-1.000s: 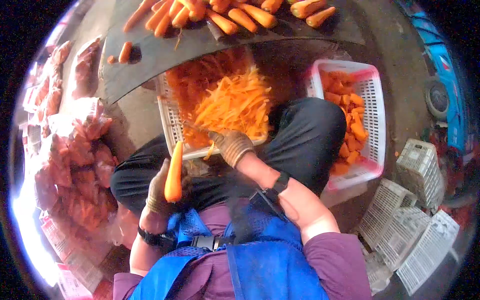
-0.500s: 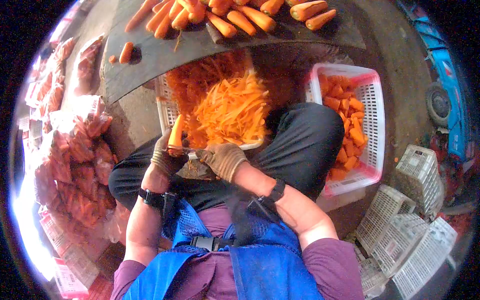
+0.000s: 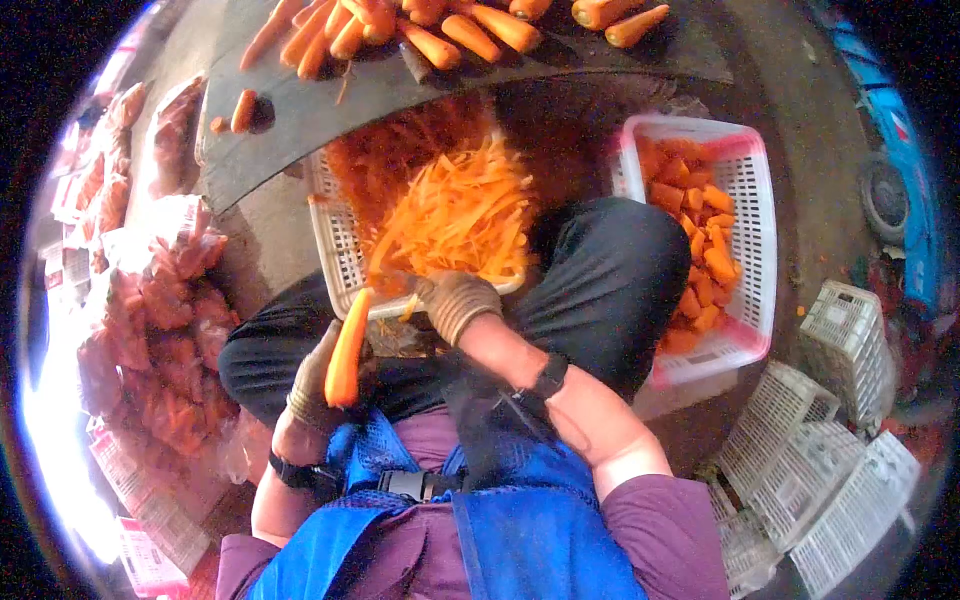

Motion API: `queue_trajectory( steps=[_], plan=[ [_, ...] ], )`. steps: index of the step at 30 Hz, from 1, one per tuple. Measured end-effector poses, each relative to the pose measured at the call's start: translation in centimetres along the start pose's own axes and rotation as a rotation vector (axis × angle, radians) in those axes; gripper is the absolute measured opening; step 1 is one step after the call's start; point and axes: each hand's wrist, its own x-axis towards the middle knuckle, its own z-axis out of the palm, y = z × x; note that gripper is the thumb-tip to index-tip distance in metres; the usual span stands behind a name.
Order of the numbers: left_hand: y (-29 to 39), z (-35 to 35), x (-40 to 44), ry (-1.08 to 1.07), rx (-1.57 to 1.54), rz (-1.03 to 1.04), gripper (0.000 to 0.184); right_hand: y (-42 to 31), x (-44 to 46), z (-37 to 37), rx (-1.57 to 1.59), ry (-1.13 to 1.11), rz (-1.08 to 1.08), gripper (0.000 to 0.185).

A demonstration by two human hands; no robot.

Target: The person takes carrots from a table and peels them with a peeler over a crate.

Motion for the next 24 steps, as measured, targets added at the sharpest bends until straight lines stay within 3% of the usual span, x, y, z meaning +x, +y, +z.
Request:
queue_trajectory(
  steps=[3,7,10,12,14,15,18,21,24],
  plan=[
    [1.3,1.0,-1.8,-0.018,-0.205,-0.089,0.039,0.0,-0.2,-0.1,0.051,0.068,-0.037,0.062],
    [-0.1,-2.7,3.3,-0.291,-0.416,-0.08,0.046,-1.4,-1.4,-1.2,0.098,0.023,-0.181,0.064],
    [0.4,-0.9,5.0,0.063,-0.29,0.032,0.049,-0.3,-1.1,0.2,0.045,0.052,-0.314,0.059],
    [1.3,-1.8,6.0,-0.166,-0.42,-0.107,0.048,0.5,-1.1,1.3,0.005,0.13,-0.448,0.056],
    [2.5,-1.4,6.9,-0.278,-0.517,-0.204,0.044,-0.7,-1.8,0.2,0.06,0.082,-0.368,0.055],
    [2.3,-0.6,6.7,-0.128,-0.388,-0.102,0.043,-1.1,-2.1,-0.2,0.088,0.057,-0.326,0.055],
    [1.8,0.0,8.9,0.061,-0.44,-0.063,0.043,-0.7,-2.0,0.4,0.092,0.119,-0.387,0.043],
    [1.5,-0.9,9.7,-0.076,-0.42,-0.082,0.038,-0.4,-1.5,0.8,0.086,0.097,-0.3,0.041],
    [1.6,-1.0,9.8,-0.094,-0.422,-0.096,0.037,0.0,-1.2,0.8,0.042,0.084,-0.395,0.055]
  ],
)
